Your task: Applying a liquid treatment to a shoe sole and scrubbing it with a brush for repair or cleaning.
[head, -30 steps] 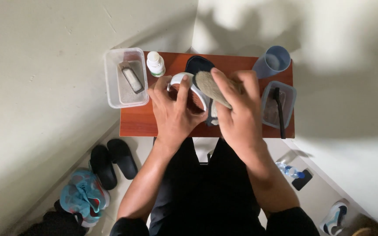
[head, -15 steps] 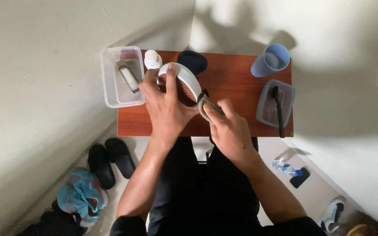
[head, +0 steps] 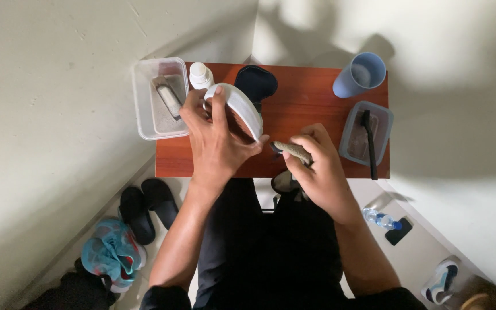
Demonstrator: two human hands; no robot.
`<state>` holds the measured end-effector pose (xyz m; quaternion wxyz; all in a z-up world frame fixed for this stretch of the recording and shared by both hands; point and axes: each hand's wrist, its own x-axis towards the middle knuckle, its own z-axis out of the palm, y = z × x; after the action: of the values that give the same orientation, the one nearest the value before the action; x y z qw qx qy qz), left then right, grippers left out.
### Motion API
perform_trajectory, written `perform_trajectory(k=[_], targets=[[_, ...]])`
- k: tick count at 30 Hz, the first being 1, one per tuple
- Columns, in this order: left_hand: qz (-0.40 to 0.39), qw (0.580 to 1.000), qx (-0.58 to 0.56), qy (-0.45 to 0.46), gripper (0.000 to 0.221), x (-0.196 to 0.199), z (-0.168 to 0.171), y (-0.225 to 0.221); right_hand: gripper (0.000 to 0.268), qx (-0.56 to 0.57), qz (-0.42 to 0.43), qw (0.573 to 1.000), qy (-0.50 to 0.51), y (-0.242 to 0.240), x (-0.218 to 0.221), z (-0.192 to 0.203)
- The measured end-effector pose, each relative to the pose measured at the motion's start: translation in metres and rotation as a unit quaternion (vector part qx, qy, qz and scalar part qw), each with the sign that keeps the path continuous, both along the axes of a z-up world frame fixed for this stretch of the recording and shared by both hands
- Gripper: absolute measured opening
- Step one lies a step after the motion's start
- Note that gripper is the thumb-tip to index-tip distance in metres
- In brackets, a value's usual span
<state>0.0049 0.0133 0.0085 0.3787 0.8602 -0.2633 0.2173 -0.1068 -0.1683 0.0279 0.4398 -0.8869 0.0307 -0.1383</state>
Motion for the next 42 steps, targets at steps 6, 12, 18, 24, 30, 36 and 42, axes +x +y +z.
perform_trajectory(k=[6,12,18,24,30,36,42], targets=[[0.012,0.999,0.022,-0.022,0.135,0.0,-0.006,-0.002,0.014,-0.006,-0.027,0.999,-0.035,0.033,0.017,-0.004],[-0.009,0.998,0.052,-0.028,0.135,0.006,-0.043,0.006,0.009,0.001,0.105,0.994,-0.038,0.044,0.017,0.021],[-0.006,0.999,-0.035,-0.01,0.138,-0.003,-0.021,0.004,0.011,-0.016,0.052,0.998,-0.038,-0.014,0.009,-0.004],[-0.065,0.982,-0.158,-0.084,0.141,-0.008,-0.036,0.004,0.012,-0.037,-0.012,0.996,-0.084,-0.046,0.034,-0.008],[-0.085,0.968,-0.211,-0.106,0.137,-0.027,-0.049,0.009,0.013,-0.063,-0.021,0.992,-0.111,-0.063,0.064,-0.056],[-0.072,0.947,-0.248,-0.189,0.133,-0.041,-0.082,0.006,0.014,-0.087,-0.063,0.994,0.03,-0.06,0.067,-0.057],[-0.034,0.958,-0.184,-0.219,0.147,-0.049,-0.099,0.019,0.026,-0.08,-0.075,0.985,0.135,-0.057,0.068,-0.077]])
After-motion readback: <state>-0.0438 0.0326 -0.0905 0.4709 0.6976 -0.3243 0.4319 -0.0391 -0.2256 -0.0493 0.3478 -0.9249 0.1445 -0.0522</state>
